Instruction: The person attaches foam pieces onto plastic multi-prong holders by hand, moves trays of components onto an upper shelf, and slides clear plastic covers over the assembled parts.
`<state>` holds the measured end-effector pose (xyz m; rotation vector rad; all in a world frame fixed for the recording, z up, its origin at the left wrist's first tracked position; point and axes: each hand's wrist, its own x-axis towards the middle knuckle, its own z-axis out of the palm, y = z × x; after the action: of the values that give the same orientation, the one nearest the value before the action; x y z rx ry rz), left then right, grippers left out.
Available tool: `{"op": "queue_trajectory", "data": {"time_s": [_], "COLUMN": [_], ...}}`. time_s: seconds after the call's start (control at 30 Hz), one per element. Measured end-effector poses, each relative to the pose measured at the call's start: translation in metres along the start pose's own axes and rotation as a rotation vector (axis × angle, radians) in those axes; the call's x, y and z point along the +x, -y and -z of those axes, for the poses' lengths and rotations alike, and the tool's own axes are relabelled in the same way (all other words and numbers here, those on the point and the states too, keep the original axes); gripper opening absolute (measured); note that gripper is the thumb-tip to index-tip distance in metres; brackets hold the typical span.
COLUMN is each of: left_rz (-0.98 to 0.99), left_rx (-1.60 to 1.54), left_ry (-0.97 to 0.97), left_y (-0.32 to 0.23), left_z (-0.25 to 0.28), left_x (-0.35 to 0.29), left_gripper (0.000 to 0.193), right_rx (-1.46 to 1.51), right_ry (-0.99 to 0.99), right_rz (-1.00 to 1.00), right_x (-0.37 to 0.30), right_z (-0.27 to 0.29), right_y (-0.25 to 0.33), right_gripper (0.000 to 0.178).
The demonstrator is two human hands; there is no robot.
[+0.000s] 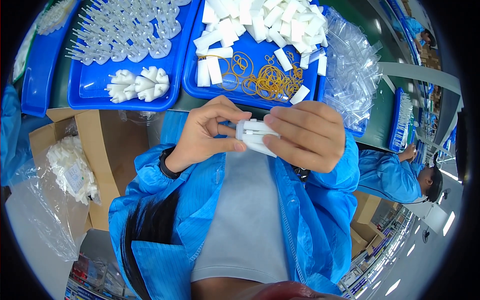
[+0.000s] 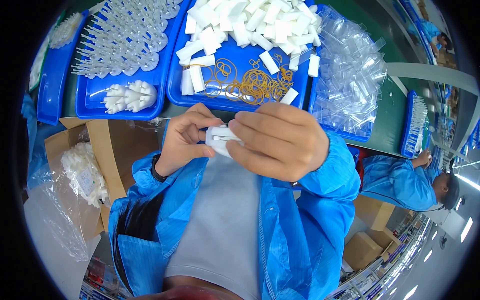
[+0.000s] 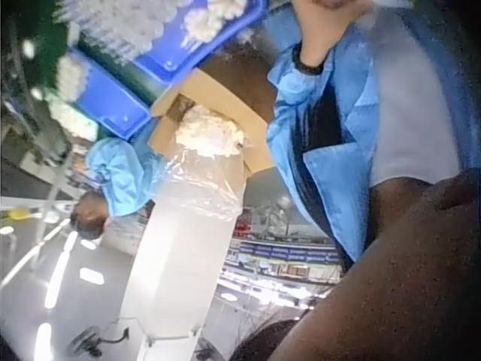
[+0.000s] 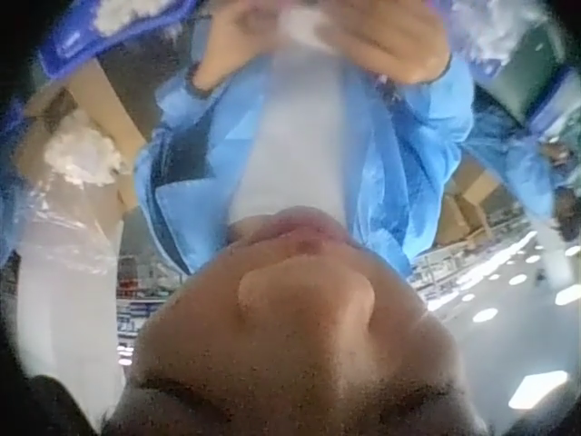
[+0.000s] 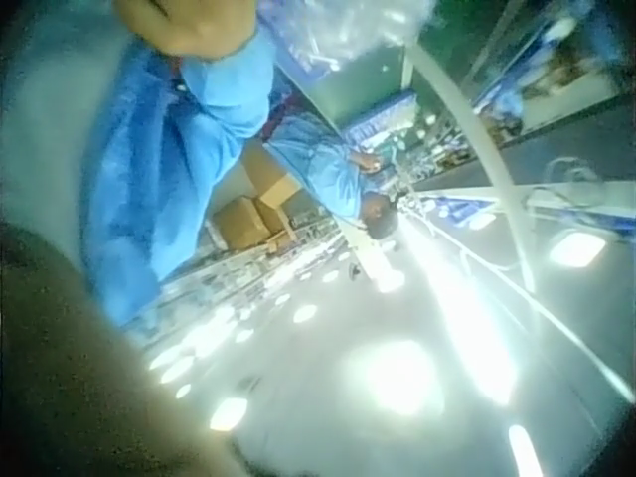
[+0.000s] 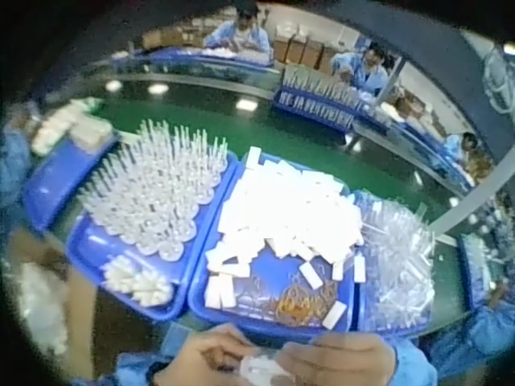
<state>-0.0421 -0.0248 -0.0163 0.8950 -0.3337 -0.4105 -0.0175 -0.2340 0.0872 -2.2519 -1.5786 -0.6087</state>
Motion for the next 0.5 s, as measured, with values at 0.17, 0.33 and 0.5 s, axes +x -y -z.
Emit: {"op": "queue_trajectory", "data": {"time_s": [0.17,0.33,0.5], "left_rz": [0.042,0.024,0.056], "left_rx": [-0.021,0.053,0.035], "left_ry": [-0.023,0.003,0.015], "left_y": [-0.006,-0.002,-0.003], "left_z": [-0.004,0.003,-0.001], "left_x": [-0.001,-0.001,-0.003], "left_gripper": [0.05,0.054,0.049], "right_rx": [0.323,0.1,-0.235], "right_ry": [-0.042,0.005,0.184], "right_rz": [-0.066,-0.602,-0.764], "right_x": [0.004,-0.011,-0.034], "right_z": [-0.002,-0.002,-0.034], "right_y": [-0.012,-0.034,-0.049], "right_gripper": [0.018,0.021,0.021]}}
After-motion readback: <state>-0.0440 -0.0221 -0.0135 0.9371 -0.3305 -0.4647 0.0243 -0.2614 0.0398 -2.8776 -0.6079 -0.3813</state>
